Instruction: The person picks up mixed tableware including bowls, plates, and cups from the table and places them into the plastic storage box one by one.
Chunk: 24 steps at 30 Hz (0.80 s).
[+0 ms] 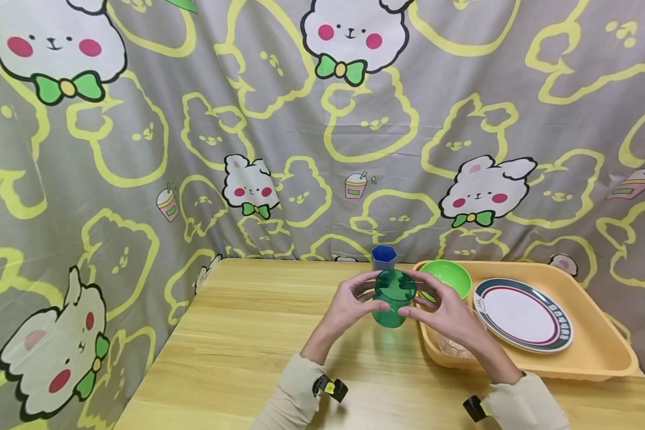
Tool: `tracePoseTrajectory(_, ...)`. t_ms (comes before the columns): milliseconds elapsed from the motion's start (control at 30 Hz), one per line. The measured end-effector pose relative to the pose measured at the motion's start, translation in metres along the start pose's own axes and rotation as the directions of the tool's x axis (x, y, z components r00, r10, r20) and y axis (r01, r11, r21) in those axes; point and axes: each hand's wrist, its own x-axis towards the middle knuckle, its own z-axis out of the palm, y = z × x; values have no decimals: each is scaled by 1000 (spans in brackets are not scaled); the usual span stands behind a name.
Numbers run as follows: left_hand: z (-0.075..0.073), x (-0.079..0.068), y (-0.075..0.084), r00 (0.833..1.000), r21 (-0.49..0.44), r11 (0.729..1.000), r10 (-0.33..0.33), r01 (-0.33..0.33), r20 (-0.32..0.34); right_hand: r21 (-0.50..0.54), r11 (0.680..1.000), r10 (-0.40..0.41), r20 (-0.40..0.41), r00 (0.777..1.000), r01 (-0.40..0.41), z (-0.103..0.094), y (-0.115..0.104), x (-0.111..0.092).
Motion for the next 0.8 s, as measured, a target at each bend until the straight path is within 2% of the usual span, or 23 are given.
tracePoseTrajectory(433,1,-1,1,999,-12,1000,14,-14,32,-11,1000,-9,-9,1000,9,-2,2,-2)
tracePoseTrajectory(667,0,3,-1,993,-19,997,80,-78,85,-32,999,-23,-32,999,22,-6,3,-6)
tracePoseTrajectory(800,-1,7,-2,992,-11,994,108,-108,68,-35,999,-43,-46,998,41,-12,2,-9)
